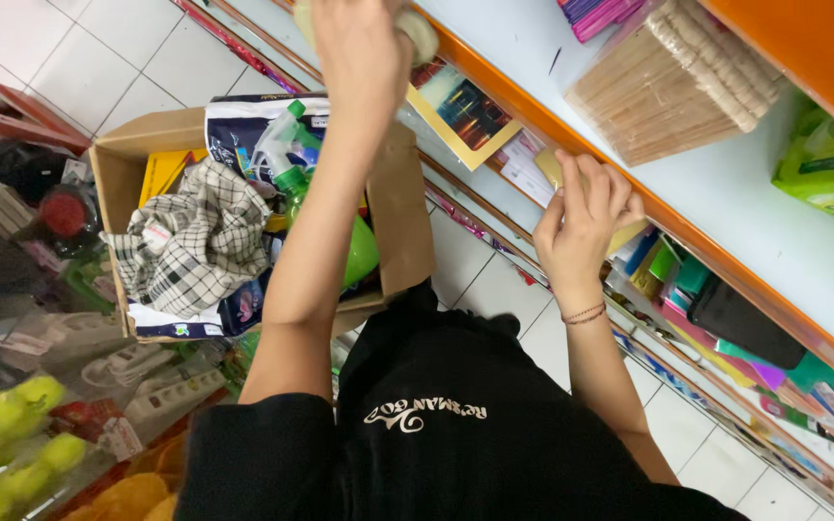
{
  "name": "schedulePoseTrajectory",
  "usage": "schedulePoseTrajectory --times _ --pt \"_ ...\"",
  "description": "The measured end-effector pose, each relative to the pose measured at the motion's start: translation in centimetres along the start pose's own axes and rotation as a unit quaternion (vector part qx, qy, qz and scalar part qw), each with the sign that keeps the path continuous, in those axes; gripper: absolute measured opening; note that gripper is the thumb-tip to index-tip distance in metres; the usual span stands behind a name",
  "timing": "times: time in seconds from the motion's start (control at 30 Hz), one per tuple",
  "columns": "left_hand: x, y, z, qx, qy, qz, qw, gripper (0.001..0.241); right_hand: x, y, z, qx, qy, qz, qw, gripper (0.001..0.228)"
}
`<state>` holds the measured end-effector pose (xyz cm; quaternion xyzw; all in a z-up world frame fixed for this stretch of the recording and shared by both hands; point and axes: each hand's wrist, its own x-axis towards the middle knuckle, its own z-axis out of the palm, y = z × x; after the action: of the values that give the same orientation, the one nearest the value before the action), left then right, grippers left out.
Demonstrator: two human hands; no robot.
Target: The person clears items from a retail shelf into a cardboard box, sprays a green bottle of liquid cleaner, and wipes the shelf surfaces using a cloth.
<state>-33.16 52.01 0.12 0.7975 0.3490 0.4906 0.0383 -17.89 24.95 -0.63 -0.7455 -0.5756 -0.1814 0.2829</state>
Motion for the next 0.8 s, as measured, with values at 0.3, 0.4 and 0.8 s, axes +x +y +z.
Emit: schedulePoseTrajectory --times 0.3,0.4,0.8 --pt "-5.0 11.5 -0.1 -0.187 -0.131 0.176 0.958 0.040 -0.2 0.1 0.4 -0.002 0.001 0.000 1.000 0.049" --pt "-3.9 8.0 -1.6 -0.115 -0.109 0.202 0.967 0.034 -0.1 0.1 0.3 0.004 0.000 0.006 1.000 0.048" --pt "-5.9 11.6 -1.7 -0.105 -0.121 0.150 0.976 0.029 -0.9 0.4 -1.1 0.031 -0.004 0.000 1.000 0.044"
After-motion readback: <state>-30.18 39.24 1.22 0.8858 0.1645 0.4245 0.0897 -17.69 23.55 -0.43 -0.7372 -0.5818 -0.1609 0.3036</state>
